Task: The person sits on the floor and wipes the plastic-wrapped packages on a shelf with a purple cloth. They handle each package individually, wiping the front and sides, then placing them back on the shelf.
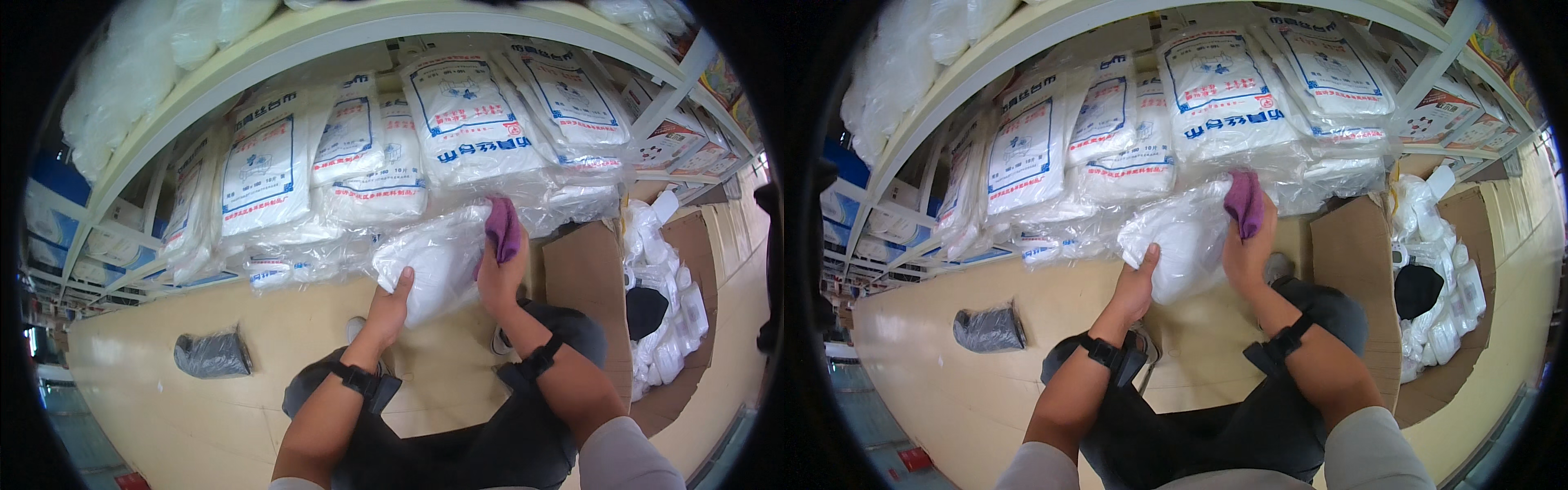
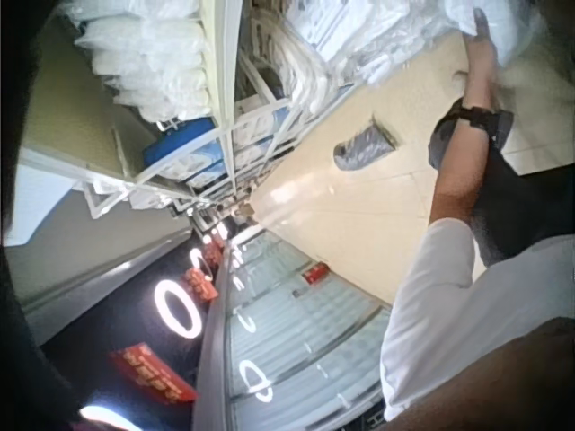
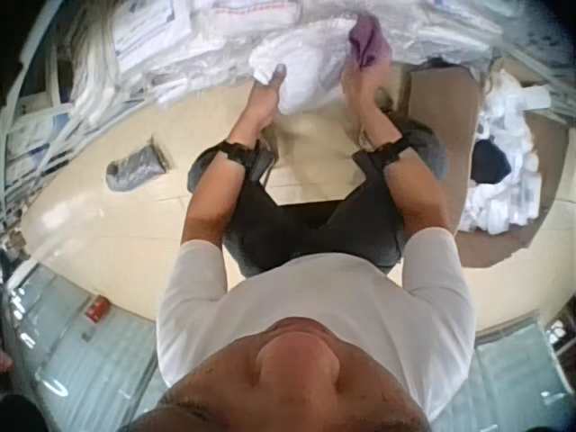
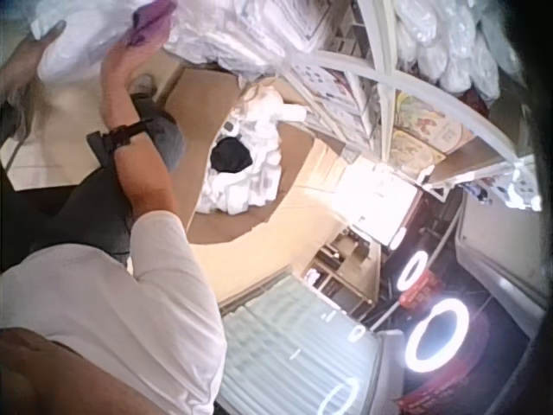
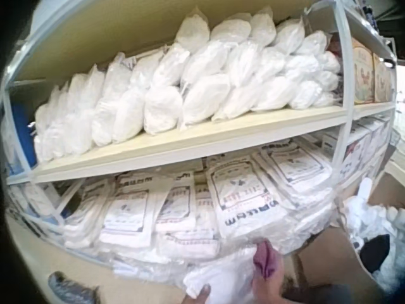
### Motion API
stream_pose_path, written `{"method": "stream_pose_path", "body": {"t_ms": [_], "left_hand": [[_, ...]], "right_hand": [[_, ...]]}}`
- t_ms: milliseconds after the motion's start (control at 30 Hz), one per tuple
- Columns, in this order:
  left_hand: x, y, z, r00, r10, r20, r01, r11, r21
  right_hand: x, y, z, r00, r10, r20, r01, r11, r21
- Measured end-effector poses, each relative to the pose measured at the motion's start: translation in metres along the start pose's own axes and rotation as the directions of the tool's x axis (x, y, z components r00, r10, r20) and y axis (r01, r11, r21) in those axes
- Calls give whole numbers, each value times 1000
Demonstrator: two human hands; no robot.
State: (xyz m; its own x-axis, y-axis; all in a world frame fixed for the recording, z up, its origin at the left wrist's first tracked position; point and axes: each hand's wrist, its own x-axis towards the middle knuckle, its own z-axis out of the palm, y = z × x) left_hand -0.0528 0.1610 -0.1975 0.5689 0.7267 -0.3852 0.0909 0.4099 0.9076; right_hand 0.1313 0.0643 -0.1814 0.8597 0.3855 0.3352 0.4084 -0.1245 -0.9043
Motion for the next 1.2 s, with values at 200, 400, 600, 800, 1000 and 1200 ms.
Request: {"method": "stream_pose_path", "body": {"t_ms": [200, 400, 600, 800, 1000, 1200], "left_hand": [[1, 13, -20, 995, -84, 52, 93, 979, -184], [-33, -5, -5, 986, -104, 126, 108, 994, -21], [-45, 10, -8, 940, -199, 278, 292, 891, -349], [-40, 8, -31, 898, -121, 423, 407, 592, -695], [-42, 0, -18, 960, -229, 162, 277, 682, -677], [-41, 15, -25, 941, -79, 329, 318, 537, -781]], "right_hand": [[1, -51, -28, 973, 227, 44, -226, 895, 385], [-44, -50, -21, 792, -338, 508, 426, 902, -64], [-19, -6, -10, 647, 443, 621, -723, 616, 314], [-37, 9, -5, 786, 508, 353, -586, 794, 162], [-59, -21, -10, 889, -164, 427, 118, 984, 132], [-59, 23, 6, 763, 384, 521, -475, 879, 48]]}}
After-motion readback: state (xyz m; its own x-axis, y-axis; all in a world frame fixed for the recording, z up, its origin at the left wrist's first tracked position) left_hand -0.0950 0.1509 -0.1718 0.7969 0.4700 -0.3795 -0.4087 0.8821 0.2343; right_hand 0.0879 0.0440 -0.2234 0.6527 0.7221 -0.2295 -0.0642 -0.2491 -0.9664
